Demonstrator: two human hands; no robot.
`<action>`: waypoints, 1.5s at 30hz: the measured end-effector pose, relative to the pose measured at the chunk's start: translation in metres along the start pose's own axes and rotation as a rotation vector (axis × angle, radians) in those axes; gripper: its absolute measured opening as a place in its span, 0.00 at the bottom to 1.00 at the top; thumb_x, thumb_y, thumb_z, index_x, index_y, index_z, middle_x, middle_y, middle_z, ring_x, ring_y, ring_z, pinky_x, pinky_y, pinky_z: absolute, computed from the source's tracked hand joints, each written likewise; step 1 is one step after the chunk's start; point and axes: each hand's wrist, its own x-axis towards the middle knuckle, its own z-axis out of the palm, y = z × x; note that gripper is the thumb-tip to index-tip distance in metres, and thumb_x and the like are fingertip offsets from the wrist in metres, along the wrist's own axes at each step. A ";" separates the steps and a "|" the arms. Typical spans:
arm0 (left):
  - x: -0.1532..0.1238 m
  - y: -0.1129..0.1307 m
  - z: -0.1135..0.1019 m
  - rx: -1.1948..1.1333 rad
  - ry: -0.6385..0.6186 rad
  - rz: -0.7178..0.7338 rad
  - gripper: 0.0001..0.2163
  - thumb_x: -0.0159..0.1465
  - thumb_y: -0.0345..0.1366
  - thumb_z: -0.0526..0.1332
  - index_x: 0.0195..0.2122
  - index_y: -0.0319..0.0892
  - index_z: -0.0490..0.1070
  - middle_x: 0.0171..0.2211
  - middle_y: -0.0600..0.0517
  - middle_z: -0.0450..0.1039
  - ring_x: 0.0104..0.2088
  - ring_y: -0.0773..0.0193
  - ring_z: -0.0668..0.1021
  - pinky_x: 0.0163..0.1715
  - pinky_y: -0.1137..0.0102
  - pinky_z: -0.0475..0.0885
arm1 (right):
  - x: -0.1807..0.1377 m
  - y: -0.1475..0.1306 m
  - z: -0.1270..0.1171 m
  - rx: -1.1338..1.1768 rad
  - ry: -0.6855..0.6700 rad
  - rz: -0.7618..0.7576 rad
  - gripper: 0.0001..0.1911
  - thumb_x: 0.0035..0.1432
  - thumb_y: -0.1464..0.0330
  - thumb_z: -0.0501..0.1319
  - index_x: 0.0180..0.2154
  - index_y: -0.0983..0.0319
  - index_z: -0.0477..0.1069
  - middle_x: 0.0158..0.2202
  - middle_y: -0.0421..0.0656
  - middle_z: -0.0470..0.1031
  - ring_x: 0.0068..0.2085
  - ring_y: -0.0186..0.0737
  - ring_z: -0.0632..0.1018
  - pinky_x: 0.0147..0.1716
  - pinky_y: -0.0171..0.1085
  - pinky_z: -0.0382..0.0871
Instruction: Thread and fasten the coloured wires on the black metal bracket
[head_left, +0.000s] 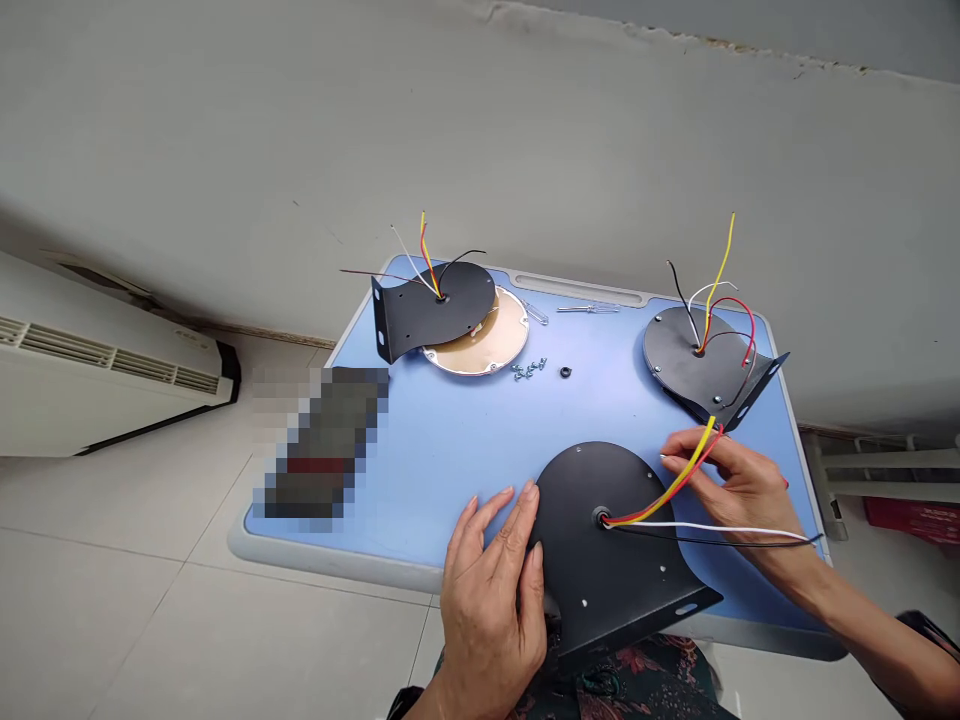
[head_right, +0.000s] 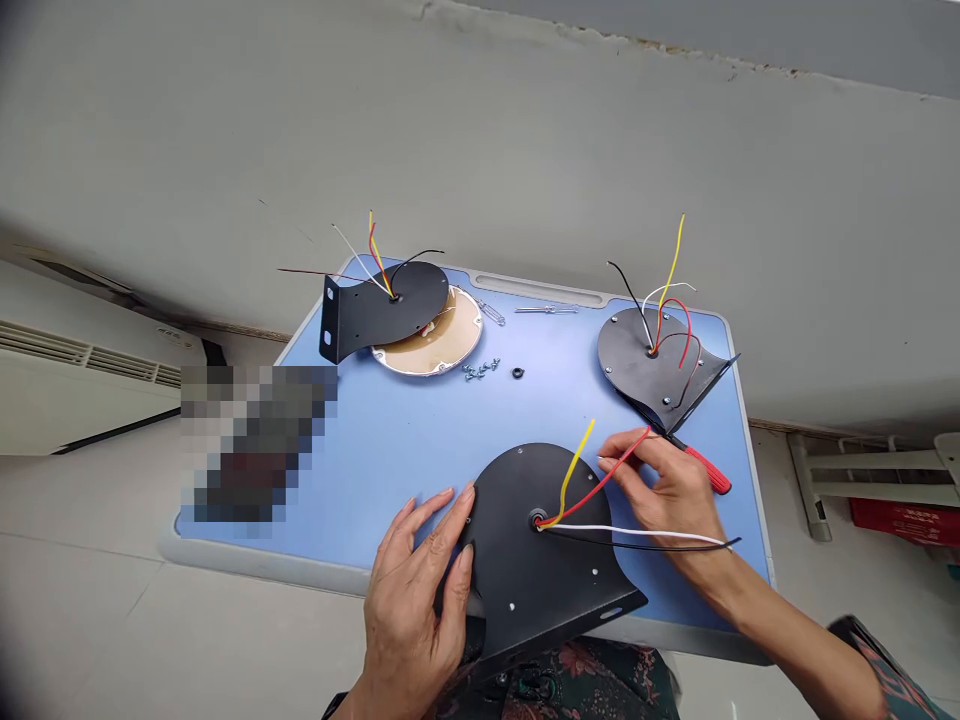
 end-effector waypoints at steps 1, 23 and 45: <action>0.000 0.000 0.000 -0.007 0.005 0.003 0.29 0.68 0.23 0.55 0.70 0.43 0.57 0.59 0.46 0.75 0.60 0.53 0.73 0.64 0.51 0.63 | -0.008 0.000 -0.010 -0.050 -0.014 0.031 0.06 0.61 0.64 0.65 0.31 0.57 0.77 0.30 0.41 0.81 0.30 0.40 0.80 0.29 0.37 0.74; -0.004 -0.007 0.005 0.009 0.024 0.054 0.27 0.69 0.25 0.56 0.69 0.46 0.61 0.58 0.45 0.74 0.58 0.53 0.74 0.66 0.53 0.62 | -0.051 0.002 0.003 0.241 -0.087 0.170 0.07 0.64 0.70 0.62 0.32 0.59 0.74 0.39 0.44 0.83 0.48 0.45 0.82 0.43 0.39 0.74; -0.008 -0.011 0.001 -0.018 -0.039 0.031 0.28 0.70 0.25 0.55 0.70 0.44 0.59 0.60 0.44 0.70 0.62 0.54 0.70 0.67 0.58 0.61 | -0.045 0.001 0.009 0.029 -0.072 -0.236 0.10 0.66 0.79 0.57 0.38 0.58 0.67 0.31 0.40 0.74 0.33 0.33 0.78 0.34 0.30 0.75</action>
